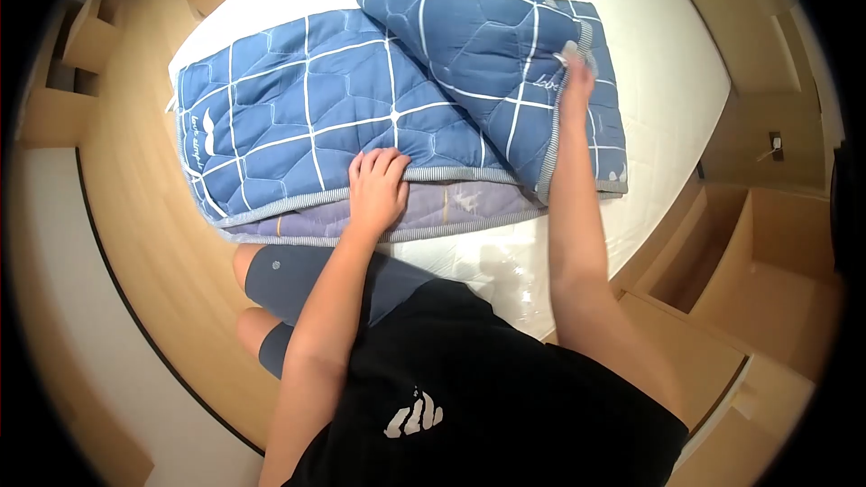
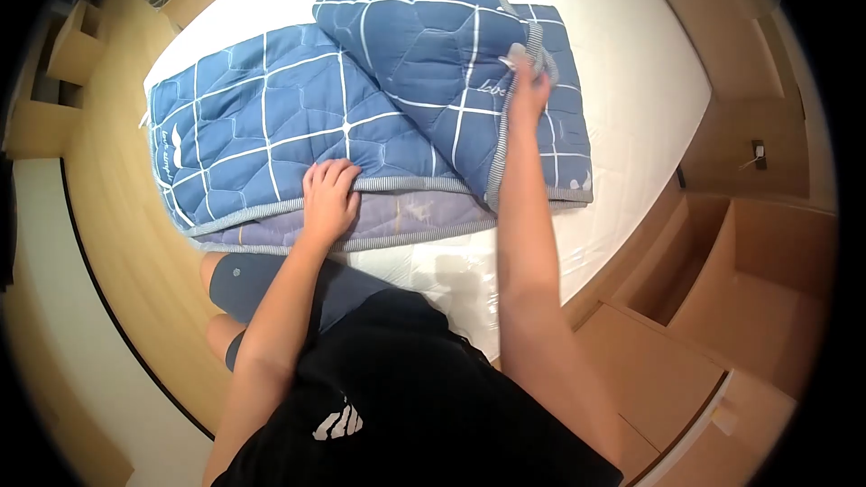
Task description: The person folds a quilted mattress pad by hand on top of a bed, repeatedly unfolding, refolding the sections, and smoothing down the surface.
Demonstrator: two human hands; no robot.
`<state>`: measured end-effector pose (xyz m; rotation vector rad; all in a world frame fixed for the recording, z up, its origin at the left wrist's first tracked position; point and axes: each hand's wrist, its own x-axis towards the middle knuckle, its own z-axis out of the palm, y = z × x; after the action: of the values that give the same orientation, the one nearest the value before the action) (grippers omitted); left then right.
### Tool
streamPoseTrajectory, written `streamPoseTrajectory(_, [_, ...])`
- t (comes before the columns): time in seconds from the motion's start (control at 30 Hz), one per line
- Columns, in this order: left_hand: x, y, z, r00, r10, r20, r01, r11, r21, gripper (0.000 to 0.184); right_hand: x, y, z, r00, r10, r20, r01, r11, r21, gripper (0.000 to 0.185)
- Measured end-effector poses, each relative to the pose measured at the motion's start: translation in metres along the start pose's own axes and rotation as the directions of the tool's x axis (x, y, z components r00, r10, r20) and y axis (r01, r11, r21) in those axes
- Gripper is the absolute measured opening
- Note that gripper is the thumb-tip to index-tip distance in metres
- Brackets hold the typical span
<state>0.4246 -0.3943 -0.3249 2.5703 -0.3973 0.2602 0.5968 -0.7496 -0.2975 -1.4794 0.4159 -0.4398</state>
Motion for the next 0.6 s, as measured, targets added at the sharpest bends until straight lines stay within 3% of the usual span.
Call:
streamPoseTrajectory(0.03, [-0.003, 0.002, -0.001, 1.0, 0.006, -0.013, -0.007, 1.0, -0.003, 0.039, 0.013, 0.01, -0.011, 0.999, 0.034, -0.027, -0.029, 0.983, 0.18, 0.067])
streamPoseTrajectory(0.1, [-0.008, 0.004, 0.0, 1.0, 0.015, -0.006, -0.015, 1.0, 0.006, 0.041, 0.016, 0.006, 0.005, 0.977, 0.138, -0.159, -0.109, 0.978, 0.18, 0.083])
streamPoseTrajectory(0.2, [-0.008, 0.003, 0.001, 1.0, 0.023, -0.014, -0.023, 1.0, -0.003, 0.041, 0.019, -0.009, 0.026, 0.914, 0.184, -0.361, -0.234, 0.967, -0.099, 0.111])
streamPoseTrajectory(0.27, [-0.008, 0.005, 0.0, 1.0, 0.015, -0.006, -0.015, 1.0, 0.002, 0.041, 0.018, -0.001, 0.031, 0.94, 0.033, -0.341, -0.143, 0.943, -0.302, 0.125])
streamPoseTrajectory(0.33, [-0.006, 0.007, -0.002, 1.0, 0.013, -0.007, -0.013, 1.0, 0.021, 0.041, -0.009, -0.003, 0.047, 0.949, -0.092, -0.301, -0.126, 0.765, -0.631, 0.125])
streamPoseTrajectory(0.37, [-0.006, 0.006, -0.002, 1.0, 0.015, 0.002, -0.015, 1.0, 0.009, 0.043, -0.023, -0.007, 0.056, 0.95, -0.144, -0.279, -0.08, 0.749, -0.658, 0.117])
streamPoseTrajectory(0.47, [-0.008, 0.003, -0.001, 1.0, 0.026, 0.008, -0.026, 1.0, -0.002, 0.044, -0.007, 0.011, 0.04, 0.936, -0.019, -0.352, -0.137, 0.9, -0.413, 0.107])
streamPoseTrajectory(0.5, [-0.008, 0.002, -0.001, 0.999, 0.031, 0.016, -0.031, 0.999, 0.006, 0.045, -0.005, 0.009, 0.037, 0.953, -0.038, -0.3, -0.094, 0.906, -0.414, 0.079])
streamPoseTrajectory(0.6, [-0.007, 0.004, 0.0, 1.0, 0.022, 0.016, -0.022, 1.0, 0.007, 0.045, -0.015, -0.022, 0.032, 0.986, -0.138, 0.094, 0.167, 0.799, -0.578, 0.052])
